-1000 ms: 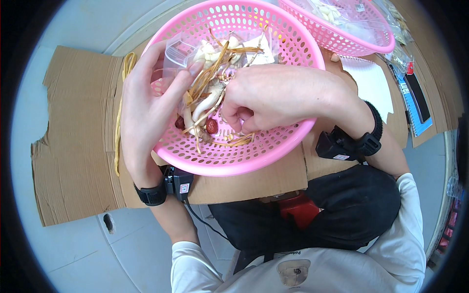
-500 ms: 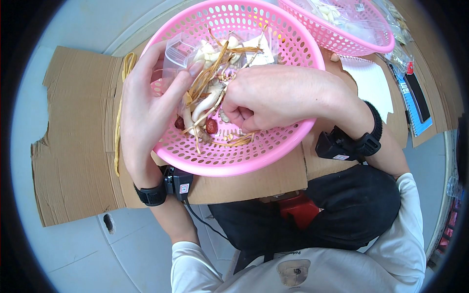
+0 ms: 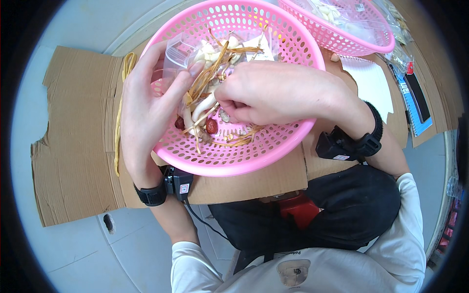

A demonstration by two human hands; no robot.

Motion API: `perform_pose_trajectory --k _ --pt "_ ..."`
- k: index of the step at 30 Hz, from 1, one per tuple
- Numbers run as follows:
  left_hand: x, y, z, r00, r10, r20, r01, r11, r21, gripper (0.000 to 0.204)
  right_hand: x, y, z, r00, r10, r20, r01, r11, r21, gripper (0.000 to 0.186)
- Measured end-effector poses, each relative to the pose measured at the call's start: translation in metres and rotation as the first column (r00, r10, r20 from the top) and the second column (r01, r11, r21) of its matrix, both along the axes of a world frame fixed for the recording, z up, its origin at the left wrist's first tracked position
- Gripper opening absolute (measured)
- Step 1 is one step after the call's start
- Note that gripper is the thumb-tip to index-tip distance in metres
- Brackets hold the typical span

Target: Sort dried food ingredients from a pink basket into a small plastic container.

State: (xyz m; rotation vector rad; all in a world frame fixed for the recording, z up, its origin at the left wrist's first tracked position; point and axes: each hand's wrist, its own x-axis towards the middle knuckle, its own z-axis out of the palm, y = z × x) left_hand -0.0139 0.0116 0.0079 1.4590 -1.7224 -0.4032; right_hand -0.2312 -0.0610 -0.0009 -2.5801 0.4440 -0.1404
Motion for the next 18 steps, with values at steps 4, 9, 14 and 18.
perform_pose_trajectory --k 4,9,14,18 --pt "-0.004 0.000 0.003 1.000 0.003 0.020 -0.003 1.000 0.018 0.042 -0.001 -0.003 -0.003 0.996 0.001 0.093 -0.001 1.000 0.006 0.012" --pt "0.003 0.000 0.000 1.000 -0.006 0.021 0.006 1.000 0.000 0.045 0.003 -0.005 -0.005 0.979 -0.077 0.186 0.079 0.997 -0.004 0.011" --pt "0.000 -0.002 0.000 0.999 0.025 -0.034 -0.025 1.000 0.004 0.049 0.012 -0.020 -0.017 0.747 -0.221 0.627 0.310 0.950 -0.034 0.015" --pt "0.001 0.001 0.003 1.000 0.011 0.022 -0.012 0.999 0.042 0.047 0.004 -0.011 0.009 0.634 -0.315 0.706 0.268 0.946 0.181 0.021"
